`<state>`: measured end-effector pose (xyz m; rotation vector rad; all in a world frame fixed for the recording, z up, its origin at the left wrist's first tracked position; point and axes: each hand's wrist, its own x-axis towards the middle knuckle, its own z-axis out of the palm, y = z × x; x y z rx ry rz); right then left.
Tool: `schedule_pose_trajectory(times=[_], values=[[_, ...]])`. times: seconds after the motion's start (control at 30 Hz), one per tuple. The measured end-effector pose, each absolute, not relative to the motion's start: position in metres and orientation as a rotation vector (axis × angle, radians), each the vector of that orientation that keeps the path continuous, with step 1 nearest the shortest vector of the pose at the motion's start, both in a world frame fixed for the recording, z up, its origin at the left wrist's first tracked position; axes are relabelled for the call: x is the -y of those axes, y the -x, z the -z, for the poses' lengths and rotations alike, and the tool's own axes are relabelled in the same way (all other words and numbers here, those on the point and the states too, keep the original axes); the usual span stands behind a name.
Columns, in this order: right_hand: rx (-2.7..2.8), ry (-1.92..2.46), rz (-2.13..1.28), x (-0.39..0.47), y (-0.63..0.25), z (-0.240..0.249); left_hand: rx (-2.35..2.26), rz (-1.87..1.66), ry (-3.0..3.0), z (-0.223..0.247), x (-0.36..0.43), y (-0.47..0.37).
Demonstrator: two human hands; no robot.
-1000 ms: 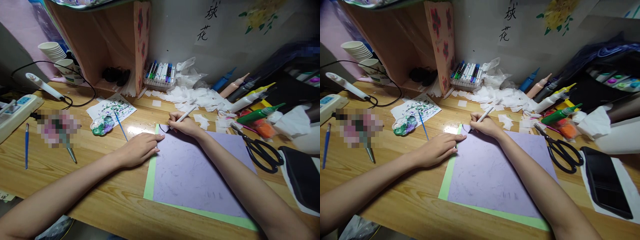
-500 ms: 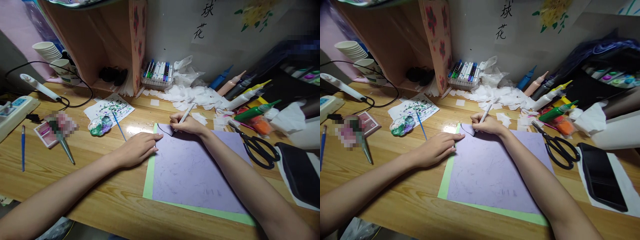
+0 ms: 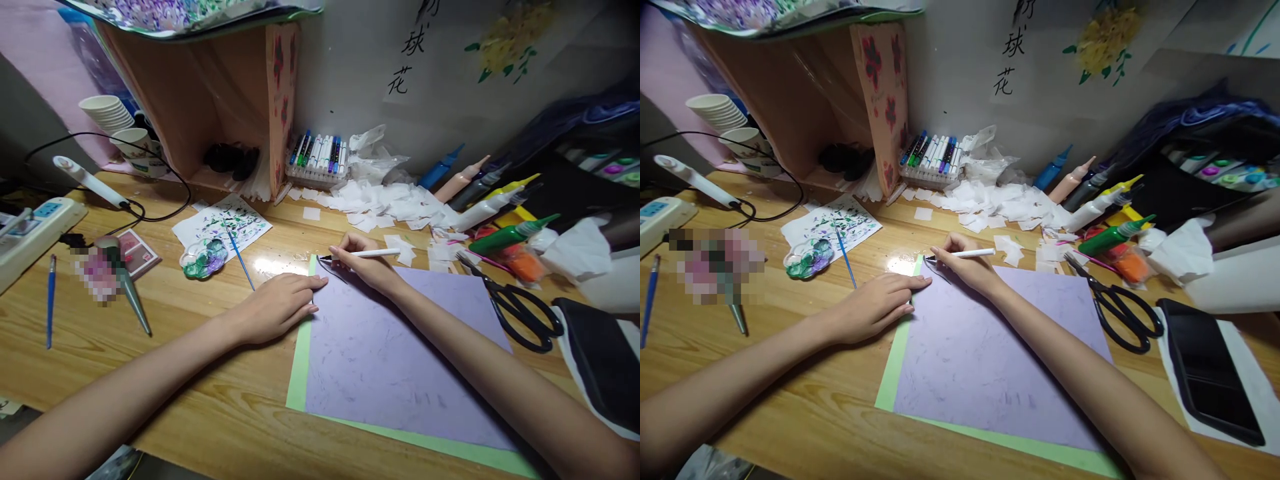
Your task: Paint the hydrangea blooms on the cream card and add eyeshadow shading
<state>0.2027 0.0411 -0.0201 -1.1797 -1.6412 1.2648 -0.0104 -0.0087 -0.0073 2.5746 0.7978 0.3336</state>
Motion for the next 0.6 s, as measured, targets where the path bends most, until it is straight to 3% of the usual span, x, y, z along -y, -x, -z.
schedule_pose_trajectory(times=[0.6], values=[[1.814,1.222,-1.198,-0.0450,-0.2098,0.0189,-0.796,-0.283,-2.567,0.0065,0.0078,0.0106]])
